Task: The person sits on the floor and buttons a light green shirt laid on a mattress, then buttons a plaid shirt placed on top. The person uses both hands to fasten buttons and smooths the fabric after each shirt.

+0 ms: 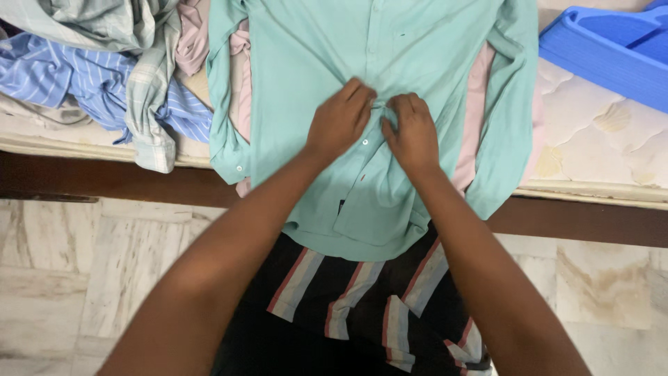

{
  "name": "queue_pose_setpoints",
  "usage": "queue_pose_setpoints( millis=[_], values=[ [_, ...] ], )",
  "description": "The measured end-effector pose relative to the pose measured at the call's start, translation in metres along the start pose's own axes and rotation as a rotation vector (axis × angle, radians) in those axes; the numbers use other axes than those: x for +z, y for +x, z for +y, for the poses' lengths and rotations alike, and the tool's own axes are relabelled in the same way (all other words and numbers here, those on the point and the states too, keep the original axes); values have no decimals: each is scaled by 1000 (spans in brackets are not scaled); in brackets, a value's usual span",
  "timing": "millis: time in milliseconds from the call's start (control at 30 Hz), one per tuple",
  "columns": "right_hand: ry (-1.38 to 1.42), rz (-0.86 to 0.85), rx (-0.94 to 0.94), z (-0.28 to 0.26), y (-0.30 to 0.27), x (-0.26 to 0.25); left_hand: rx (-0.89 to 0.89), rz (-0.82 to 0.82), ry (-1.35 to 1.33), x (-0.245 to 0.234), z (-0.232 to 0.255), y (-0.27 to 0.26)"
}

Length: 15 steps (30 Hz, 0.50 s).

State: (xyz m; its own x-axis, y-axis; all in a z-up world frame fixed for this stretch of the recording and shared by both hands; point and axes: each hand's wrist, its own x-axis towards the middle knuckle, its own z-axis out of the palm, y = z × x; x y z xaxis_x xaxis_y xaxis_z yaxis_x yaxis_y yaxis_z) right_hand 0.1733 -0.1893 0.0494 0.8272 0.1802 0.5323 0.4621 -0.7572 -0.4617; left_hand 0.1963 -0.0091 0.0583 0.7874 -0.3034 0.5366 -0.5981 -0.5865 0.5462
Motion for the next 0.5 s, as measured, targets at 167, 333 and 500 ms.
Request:
queue_pose_setpoints(
  millis=[167, 333, 500],
  values=[
    [-36, 110, 212, -15, -30, 3, -48, -153, 0, 11, 1, -49],
    [-20, 20, 423, -14, -54, 15, -98, -110, 62, 24, -5, -62],
    [59, 23, 492, -14, -68, 19, -207, -181, 116, 31, -9, -55]
  ],
)
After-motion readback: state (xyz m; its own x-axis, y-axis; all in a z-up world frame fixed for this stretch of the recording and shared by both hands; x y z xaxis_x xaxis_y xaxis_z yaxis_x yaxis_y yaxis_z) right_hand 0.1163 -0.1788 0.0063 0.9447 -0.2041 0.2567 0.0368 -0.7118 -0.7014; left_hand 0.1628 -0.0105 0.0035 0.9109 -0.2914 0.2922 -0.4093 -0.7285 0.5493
